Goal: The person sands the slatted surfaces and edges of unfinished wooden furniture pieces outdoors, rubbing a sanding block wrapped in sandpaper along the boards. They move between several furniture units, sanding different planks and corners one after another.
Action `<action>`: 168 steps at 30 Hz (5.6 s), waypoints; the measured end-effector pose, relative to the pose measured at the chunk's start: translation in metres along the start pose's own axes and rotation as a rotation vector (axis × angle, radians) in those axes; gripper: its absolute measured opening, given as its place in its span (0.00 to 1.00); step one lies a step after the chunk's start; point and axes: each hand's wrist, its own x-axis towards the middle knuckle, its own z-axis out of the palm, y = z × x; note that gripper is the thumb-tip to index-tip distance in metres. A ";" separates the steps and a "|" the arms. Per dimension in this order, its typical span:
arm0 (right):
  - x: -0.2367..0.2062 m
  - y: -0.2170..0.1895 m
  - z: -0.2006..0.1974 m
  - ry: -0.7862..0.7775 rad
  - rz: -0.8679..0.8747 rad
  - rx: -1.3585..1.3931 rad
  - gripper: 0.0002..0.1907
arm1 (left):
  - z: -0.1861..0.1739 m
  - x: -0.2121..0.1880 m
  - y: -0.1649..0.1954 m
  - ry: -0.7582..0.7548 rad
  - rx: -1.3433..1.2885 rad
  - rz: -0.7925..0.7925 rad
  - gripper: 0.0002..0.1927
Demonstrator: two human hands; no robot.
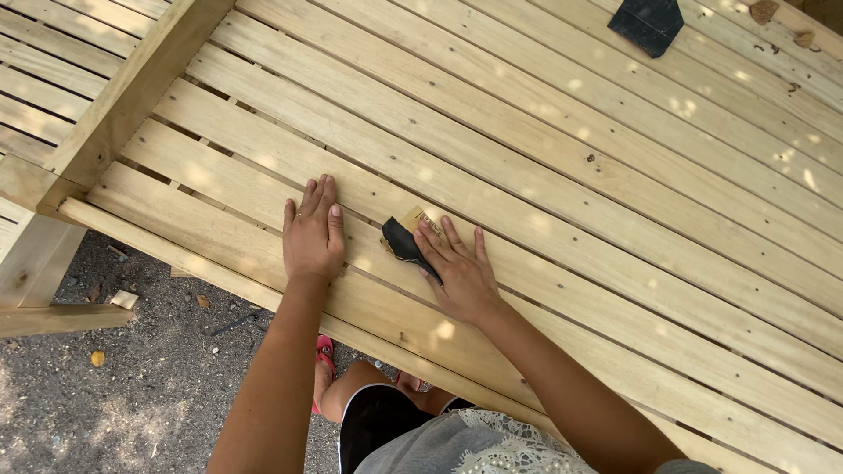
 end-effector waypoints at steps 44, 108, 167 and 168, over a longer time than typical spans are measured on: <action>-0.102 0.029 -0.010 -0.106 -0.087 -0.020 0.39 | -0.007 0.012 0.012 -0.048 0.248 -0.186 0.34; 0.067 -0.066 0.024 0.410 -0.445 0.004 0.25 | -0.040 -0.044 -0.015 0.364 0.071 -0.097 0.10; 0.051 -0.076 0.021 0.047 -0.380 -0.028 0.23 | -0.025 -0.041 -0.018 0.164 0.283 -0.157 0.27; 0.047 -0.075 0.018 0.034 -0.386 -0.023 0.24 | -0.025 -0.040 -0.018 0.171 0.274 -0.167 0.26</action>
